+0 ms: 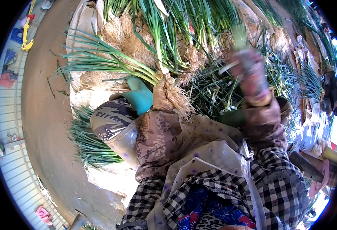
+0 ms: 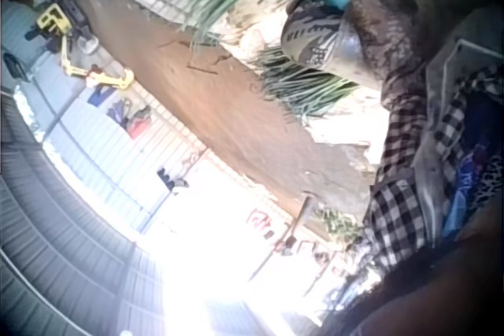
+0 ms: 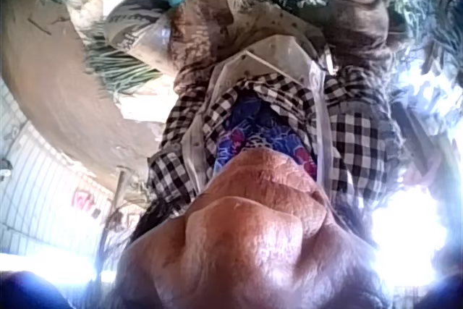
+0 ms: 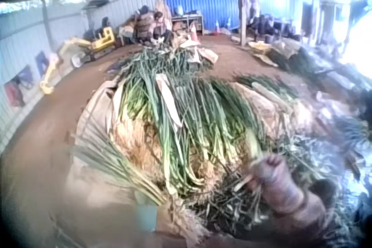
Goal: The person sits on a tarp and peels the outer skin from scallion bulbs by hand, then places the cleaned scallions onto a pile of other green vegetables.
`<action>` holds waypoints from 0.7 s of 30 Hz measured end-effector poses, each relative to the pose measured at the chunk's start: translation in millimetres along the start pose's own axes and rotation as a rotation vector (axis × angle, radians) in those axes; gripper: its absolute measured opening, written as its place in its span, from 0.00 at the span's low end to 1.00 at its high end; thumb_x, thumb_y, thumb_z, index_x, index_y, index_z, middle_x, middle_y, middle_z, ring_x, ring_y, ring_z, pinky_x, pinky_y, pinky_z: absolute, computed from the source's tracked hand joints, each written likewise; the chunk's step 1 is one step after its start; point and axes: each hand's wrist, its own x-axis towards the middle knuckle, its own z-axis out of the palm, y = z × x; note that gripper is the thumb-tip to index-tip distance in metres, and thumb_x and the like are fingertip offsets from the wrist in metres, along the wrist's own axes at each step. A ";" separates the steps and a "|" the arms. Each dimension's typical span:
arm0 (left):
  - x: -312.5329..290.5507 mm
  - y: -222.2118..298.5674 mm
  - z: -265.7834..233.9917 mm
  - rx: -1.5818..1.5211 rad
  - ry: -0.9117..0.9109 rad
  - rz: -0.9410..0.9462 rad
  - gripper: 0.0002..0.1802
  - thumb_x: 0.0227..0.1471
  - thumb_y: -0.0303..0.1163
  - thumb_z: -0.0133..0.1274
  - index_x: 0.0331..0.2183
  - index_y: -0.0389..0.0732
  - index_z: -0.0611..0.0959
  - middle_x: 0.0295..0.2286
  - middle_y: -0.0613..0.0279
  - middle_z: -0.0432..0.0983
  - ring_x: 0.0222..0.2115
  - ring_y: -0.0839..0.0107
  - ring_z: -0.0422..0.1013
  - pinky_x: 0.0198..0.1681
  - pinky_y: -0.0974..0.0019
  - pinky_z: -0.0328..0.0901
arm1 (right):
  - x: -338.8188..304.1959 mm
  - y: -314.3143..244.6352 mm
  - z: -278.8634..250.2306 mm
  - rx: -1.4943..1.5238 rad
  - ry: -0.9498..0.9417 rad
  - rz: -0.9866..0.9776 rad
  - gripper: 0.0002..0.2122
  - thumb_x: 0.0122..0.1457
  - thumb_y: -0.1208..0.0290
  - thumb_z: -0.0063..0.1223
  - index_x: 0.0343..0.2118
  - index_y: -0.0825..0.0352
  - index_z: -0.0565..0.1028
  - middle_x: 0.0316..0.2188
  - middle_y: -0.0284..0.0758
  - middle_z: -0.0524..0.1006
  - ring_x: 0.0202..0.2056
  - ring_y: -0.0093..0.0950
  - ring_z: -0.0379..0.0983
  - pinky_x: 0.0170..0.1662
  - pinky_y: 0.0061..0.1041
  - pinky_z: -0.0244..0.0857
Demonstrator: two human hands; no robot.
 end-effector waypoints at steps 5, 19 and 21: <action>9.7 -22.5 36.4 -0.074 -0.052 0.116 0.12 0.52 0.40 0.45 0.35 0.43 0.72 0.17 0.69 0.62 0.14 0.80 0.59 0.12 0.80 0.53 | -17.0 -51.0 -232.5 -0.959 0.636 -0.040 0.13 0.48 0.59 0.52 0.32 0.62 0.73 0.20 0.34 0.74 0.20 0.30 0.69 0.23 0.25 0.62; -8.3 -2.9 11.7 0.373 0.101 0.226 0.12 0.50 0.36 0.49 0.34 0.39 0.73 0.17 0.65 0.68 0.11 0.81 0.59 0.10 0.80 0.53 | 107.0 174.6 38.0 0.591 -0.958 0.126 0.22 0.55 0.59 0.42 0.51 0.63 0.59 0.47 0.36 0.66 0.35 0.29 0.71 0.24 0.21 0.64; 12.3 0.5 -2.3 0.419 0.184 0.247 0.11 0.50 0.35 0.50 0.33 0.38 0.73 0.17 0.65 0.67 0.11 0.80 0.60 0.10 0.80 0.54 | 113.9 186.4 49.1 0.322 -0.763 0.410 0.14 0.53 0.66 0.45 0.42 0.63 0.66 0.35 0.36 0.70 0.28 0.30 0.72 0.22 0.22 0.65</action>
